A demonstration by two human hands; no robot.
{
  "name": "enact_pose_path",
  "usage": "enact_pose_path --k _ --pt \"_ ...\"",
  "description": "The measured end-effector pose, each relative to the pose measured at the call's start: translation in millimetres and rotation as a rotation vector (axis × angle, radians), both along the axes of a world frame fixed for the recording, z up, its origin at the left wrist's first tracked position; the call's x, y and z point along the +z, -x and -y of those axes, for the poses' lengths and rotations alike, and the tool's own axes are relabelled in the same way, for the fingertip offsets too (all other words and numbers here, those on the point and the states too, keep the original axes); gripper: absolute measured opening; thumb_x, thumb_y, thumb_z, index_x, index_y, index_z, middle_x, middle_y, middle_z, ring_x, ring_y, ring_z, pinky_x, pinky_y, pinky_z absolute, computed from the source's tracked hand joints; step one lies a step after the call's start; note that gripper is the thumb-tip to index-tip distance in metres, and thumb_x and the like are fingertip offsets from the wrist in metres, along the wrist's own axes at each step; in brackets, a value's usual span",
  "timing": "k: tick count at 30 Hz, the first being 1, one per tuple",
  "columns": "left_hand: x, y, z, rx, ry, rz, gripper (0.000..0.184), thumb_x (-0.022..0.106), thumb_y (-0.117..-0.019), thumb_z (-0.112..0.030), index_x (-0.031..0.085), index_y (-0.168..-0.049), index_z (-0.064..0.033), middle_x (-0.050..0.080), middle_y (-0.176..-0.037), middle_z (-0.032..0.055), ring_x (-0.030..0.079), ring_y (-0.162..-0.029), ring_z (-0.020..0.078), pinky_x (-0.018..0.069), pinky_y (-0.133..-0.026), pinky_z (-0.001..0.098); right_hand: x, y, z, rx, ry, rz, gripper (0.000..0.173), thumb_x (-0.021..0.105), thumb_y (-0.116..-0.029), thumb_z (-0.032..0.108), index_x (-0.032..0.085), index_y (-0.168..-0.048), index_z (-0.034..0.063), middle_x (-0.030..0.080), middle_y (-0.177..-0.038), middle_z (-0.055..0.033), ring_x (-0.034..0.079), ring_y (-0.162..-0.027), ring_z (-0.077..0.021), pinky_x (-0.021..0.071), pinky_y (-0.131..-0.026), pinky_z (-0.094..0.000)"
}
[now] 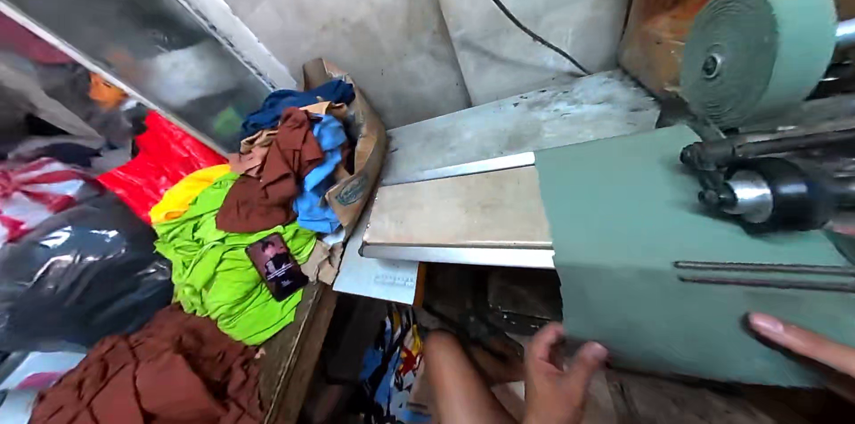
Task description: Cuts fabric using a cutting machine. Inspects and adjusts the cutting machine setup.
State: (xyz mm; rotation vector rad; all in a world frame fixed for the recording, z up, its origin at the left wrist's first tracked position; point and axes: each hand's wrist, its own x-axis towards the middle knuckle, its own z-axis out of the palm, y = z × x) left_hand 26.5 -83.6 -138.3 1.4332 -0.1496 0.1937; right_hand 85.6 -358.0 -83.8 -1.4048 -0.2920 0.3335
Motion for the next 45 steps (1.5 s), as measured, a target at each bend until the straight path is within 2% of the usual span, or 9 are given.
enact_pose_path --k 5,17,21,23,26,30,36,42,45 --pt "0.7 0.2 1.4 -0.087 -0.024 0.008 0.027 0.070 -0.0940 -0.008 0.067 -0.114 0.0099 0.073 -0.109 0.0108 0.069 -0.102 0.0088 0.0559 -0.097 0.0319 -3.5 -0.8 0.8 0.012 -0.022 0.024 0.016 0.061 -0.1018 0.028 0.069 -0.115 0.0325 0.073 -0.111 0.0204 0.066 -0.105 0.0058 0.0541 -0.097 -0.0201" --pt "-6.3 -3.5 5.4 -0.037 -0.001 -0.021 0.027 0.068 -0.0968 -0.012 0.066 -0.116 0.0069 0.073 -0.109 0.0092 0.068 -0.103 0.0091 0.0558 -0.097 0.0322 0.3 -0.3 0.8 -0.014 -0.001 0.007 0.019 0.059 -0.1017 0.024 0.068 -0.117 0.0286 0.073 -0.111 0.0187 0.066 -0.105 0.0048 0.0539 -0.098 -0.0206" --pt "-7.4 2.0 3.3 -0.021 -0.013 -0.037 0.021 0.071 -0.0936 -0.008 0.071 -0.112 0.0017 0.076 -0.105 0.0044 0.071 -0.097 0.0071 0.0587 -0.092 0.0302 -8.9 0.3 1.3 -0.038 0.035 0.030 0.020 0.064 -0.1000 0.037 0.070 -0.119 0.0333 0.073 -0.112 0.0184 0.067 -0.105 0.0039 0.0557 -0.097 -0.0231" --pt "-10.1 3.8 1.0 0.019 -0.021 -0.104 0.024 0.070 -0.0941 -0.008 0.069 -0.117 -0.0004 0.075 -0.103 0.0042 0.071 -0.087 0.0077 0.0606 -0.081 0.0283 -11.8 2.3 1.0 -0.094 0.075 -0.015 0.029 0.068 -0.0952 0.046 0.071 -0.117 0.0278 0.075 -0.108 0.0146 0.069 -0.102 0.0009 0.0584 -0.094 -0.0262" --pt "-8.9 10.2 3.9 0.048 -0.009 -0.171 0.020 0.069 -0.0925 -0.002 0.070 -0.112 -0.0036 0.077 -0.095 0.0012 0.075 -0.079 0.0101 0.0645 -0.075 0.0307 -0.3 2.6 0.0 -0.076 0.121 -0.085 0.032 0.067 -0.0966 0.040 0.069 -0.120 0.0174 0.075 -0.107 0.0093 0.070 -0.101 -0.0023 0.0585 -0.094 -0.0281" --pt "-17.3 2.6 6.4 0.115 -0.016 -0.064 0.024 0.059 -0.0972 0.000 0.060 -0.119 -0.0076 0.073 -0.098 -0.0109 0.069 -0.089 -0.0009 0.0592 -0.083 0.0216 2.0 1.4 2.3 -0.018 0.174 -0.102 0.037 0.062 -0.1009 0.037 0.067 -0.125 0.0092 0.074 -0.112 0.0040 0.068 -0.107 -0.0026 0.0552 -0.100 -0.0303" --pt "-22.5 1.9 0.2 0.079 -0.019 0.000 0.015 0.062 -0.0993 -0.008 0.066 -0.111 -0.0166 0.074 -0.097 -0.0143 0.070 -0.090 -0.0013 0.0591 -0.083 0.0213 3.4 -2.4 2.9 0.039 0.188 -0.121 0.039 0.059 -0.1022 0.039 0.068 -0.123 0.0071 0.074 -0.112 0.0027 0.067 -0.107 -0.0027 0.0545 -0.100 -0.0306" --pt "-26.8 9.9 -16.1 0.033 -0.105 -0.028 0.012 0.063 -0.0985 -0.008 0.072 -0.106 -0.0111 0.076 -0.097 -0.0100 0.071 -0.089 0.0004 0.0598 -0.084 0.0233 -2.5 -1.4 1.8 0.043 0.157 -0.073 0.037 0.060 -0.1019 0.040 0.068 -0.124 0.0120 0.074 -0.113 0.0061 0.067 -0.108 -0.0020 0.0543 -0.101 -0.0298" --pt "-18.0 19.1 -11.6 0.004 -0.119 -0.091 0.013 0.068 -0.0948 -0.006 0.074 -0.106 -0.0034 0.077 -0.096 -0.0018 0.073 -0.086 0.0061 0.0628 -0.082 0.0289 -2.8 5.7 0.2 -0.046 0.109 -0.055 0.033 0.065 -0.0978 0.042 0.069 -0.120 0.0177 0.075 -0.108 0.0089 0.070 -0.102 -0.0030 0.0579 -0.096 -0.0293"
